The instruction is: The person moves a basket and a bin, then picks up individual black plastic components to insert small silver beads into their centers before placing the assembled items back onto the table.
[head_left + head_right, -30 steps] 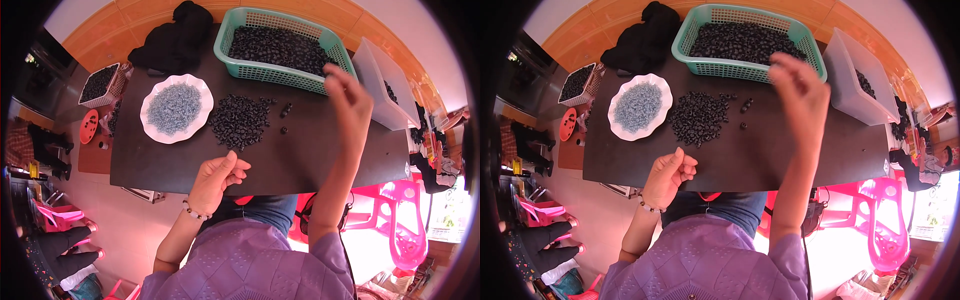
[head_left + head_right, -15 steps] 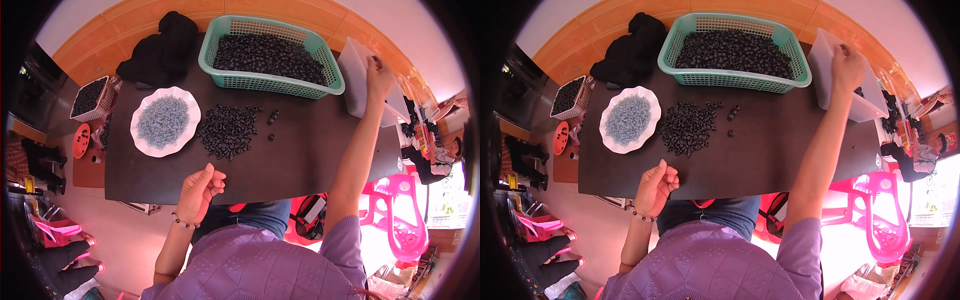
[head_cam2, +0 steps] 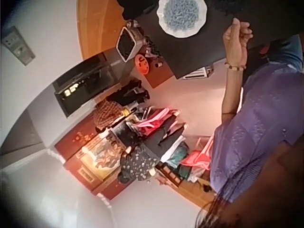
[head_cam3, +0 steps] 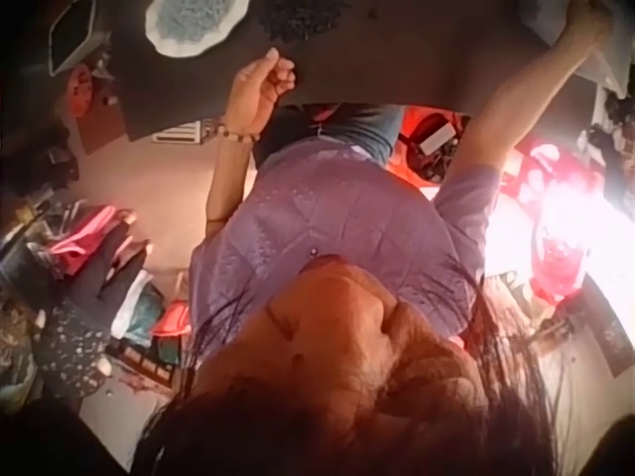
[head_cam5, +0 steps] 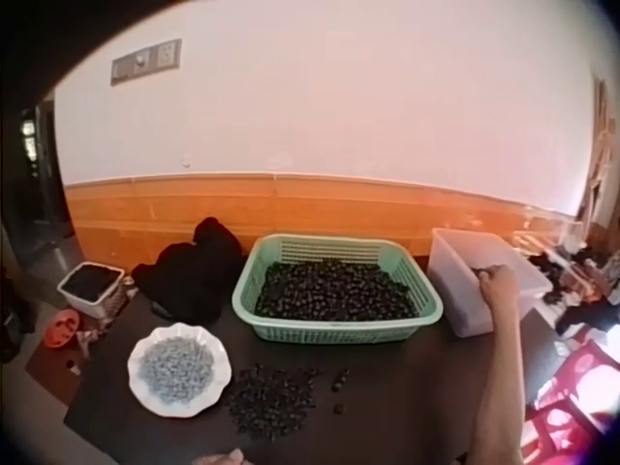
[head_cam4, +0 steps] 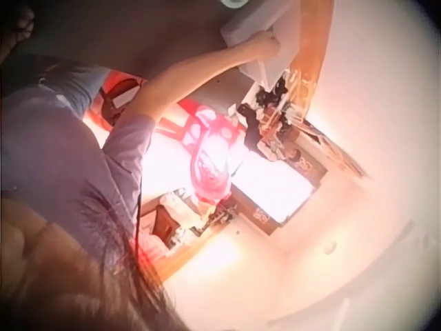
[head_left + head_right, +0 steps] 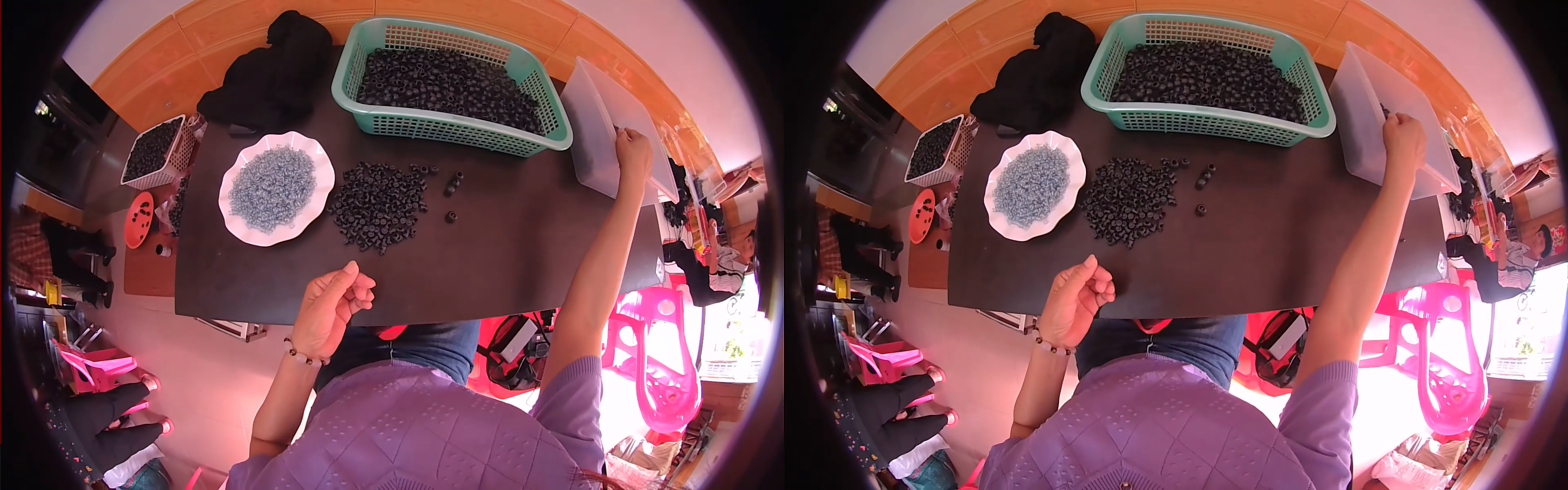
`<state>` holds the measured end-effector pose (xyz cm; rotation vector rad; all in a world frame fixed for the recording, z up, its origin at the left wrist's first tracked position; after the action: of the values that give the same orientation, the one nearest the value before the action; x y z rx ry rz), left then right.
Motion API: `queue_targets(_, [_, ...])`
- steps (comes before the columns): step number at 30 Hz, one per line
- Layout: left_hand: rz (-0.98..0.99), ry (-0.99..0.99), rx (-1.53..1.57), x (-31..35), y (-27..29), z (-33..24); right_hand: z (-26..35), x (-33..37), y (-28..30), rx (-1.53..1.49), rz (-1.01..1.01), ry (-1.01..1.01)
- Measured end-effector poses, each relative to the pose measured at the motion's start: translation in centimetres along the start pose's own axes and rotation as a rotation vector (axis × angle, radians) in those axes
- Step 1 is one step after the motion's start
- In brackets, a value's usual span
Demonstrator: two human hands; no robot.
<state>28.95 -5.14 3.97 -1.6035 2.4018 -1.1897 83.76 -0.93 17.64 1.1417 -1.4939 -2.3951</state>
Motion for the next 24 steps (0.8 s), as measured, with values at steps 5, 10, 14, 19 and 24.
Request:
queue_targets(5, [0.020,0.002,0.013,0.0,-0.2,0.0,0.0,1.1,0.5,-0.064,-0.096,0.081])
queue_targets(10, [-0.068,0.004,-0.009,0.0,-0.1,-0.1,6.5,7.5,3.5,-0.369,-0.168,0.239])
queue_targets(14, [-0.067,0.006,0.006,0.0,0.0,-0.2,12.8,15.0,4.1,-0.641,0.295,0.450])
queue_targets(19, [-0.016,0.008,0.024,-0.1,-0.2,-0.1,15.8,21.1,1.4,-0.560,0.594,0.664])
queue_targets(24, [0.019,0.006,0.062,0.1,-0.2,-0.3,16.6,22.7,-0.1,-0.568,0.659,0.751])
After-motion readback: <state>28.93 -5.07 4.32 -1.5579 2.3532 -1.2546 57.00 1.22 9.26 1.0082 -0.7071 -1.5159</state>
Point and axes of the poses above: each hand's wrist, its own x-axis away from the middle knuckle, its own y-axis out of the back of the hand, z = x × y, the point moved 4 cm from there along -x, towards the middle knuckle, and after that the axes turned 2 degrees about -z, right-handed, at the moved point
